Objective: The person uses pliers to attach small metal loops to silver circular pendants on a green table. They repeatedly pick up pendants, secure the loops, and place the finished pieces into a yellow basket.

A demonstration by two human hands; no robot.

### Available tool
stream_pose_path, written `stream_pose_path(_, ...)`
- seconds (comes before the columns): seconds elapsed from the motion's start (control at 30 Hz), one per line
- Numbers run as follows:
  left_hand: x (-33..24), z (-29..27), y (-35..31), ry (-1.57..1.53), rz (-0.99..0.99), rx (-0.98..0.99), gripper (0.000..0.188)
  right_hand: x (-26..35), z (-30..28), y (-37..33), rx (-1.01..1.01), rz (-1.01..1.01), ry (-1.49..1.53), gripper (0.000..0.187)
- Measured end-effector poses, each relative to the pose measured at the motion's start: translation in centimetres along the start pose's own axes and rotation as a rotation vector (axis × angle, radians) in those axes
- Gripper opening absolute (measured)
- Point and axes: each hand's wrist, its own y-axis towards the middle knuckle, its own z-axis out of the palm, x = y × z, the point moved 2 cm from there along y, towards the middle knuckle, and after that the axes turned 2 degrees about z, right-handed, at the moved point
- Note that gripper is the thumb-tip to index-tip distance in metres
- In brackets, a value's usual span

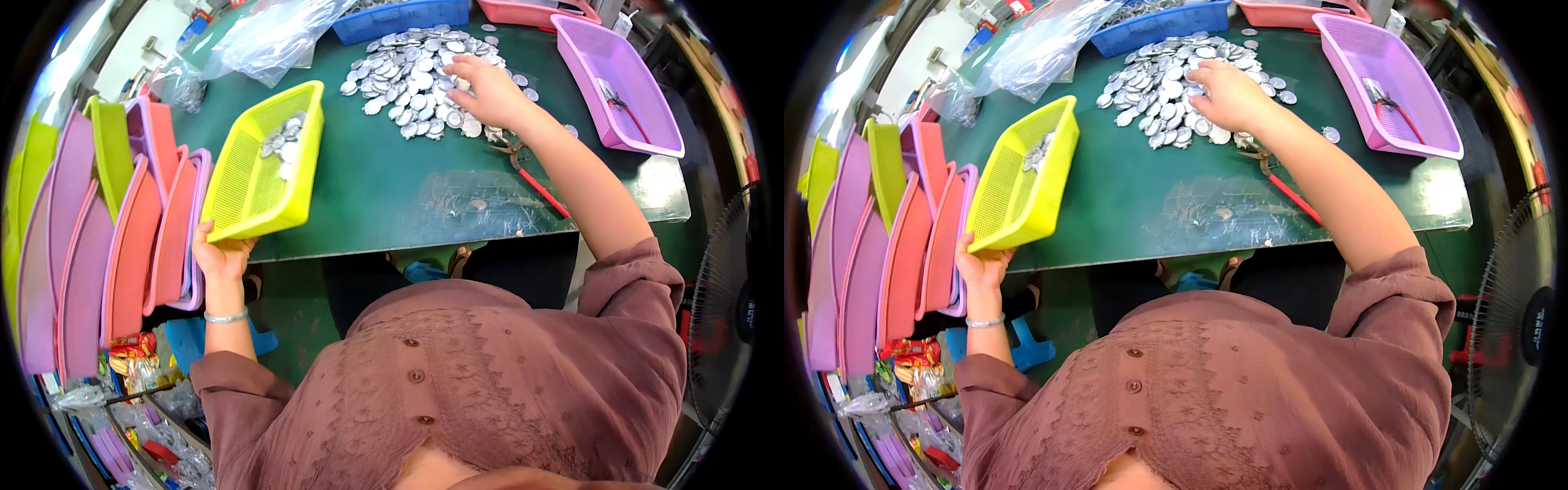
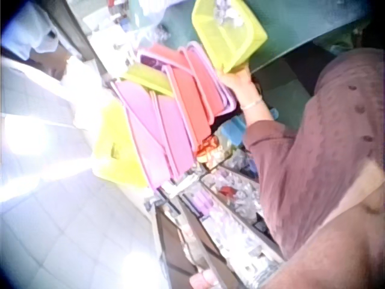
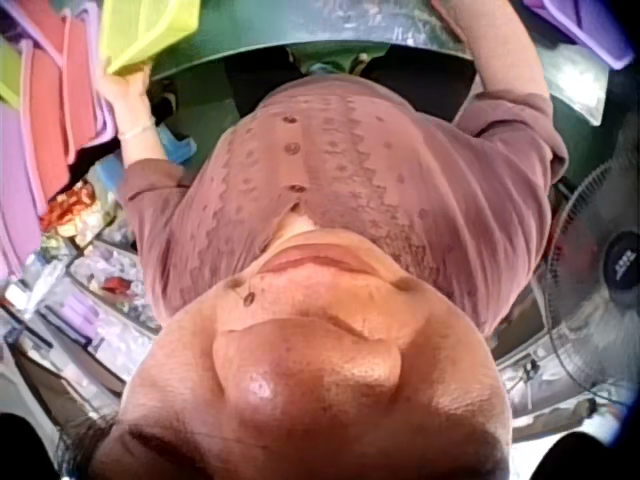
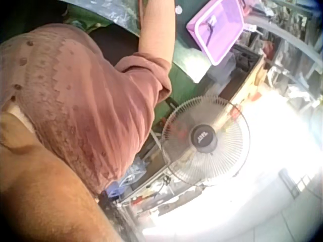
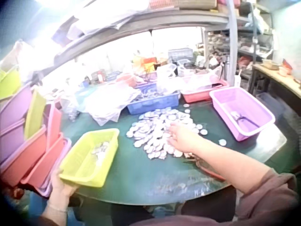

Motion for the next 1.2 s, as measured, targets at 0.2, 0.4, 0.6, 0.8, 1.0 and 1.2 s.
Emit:
stream_pose_path(0.2, 1.4, 2.5, 7.0, -0.048, 0.172, -0.102, 0.048, -4.1, 1.0, 4.0, -0.129, 0.053, -0.093, 0.051)
stream_pose_path(0.4, 4.0, 2.5, 5.9, 0.070, 0.401, -0.288, 0.042, -4.0, 3.7, 6.1, -0.056, 0.176, -0.126, 0.059)
stream_pose_path(0.6, 8.3, 5.9, -4.9, 0.740, 0.833, 0.054, 0.052, -1.8, 4.7, 4.7, -0.115, 0.098, -0.174, 0.052)
stream_pose_path(0.8, 10.6, 14.2, 0.8, 1.125, 0.829, 0.671, 0.046, 1.3, 5.4, 3.0, -0.084, 0.019, -0.076, 0.049)
stream_pose_path(1.0, 13.1, 17.4, 5.3, 1.673, 0.830, 0.724, 0.068, 3.4, 5.5, 1.5, 0.077, -0.130, 0.070, 0.045)
stream_pose_path(1.2, 12.4, 14.6, 2.6, 1.517, 0.775, 0.797, 0.062, 5.5, 4.9, -1.0, 0.112, -0.240, 0.107, 0.040)
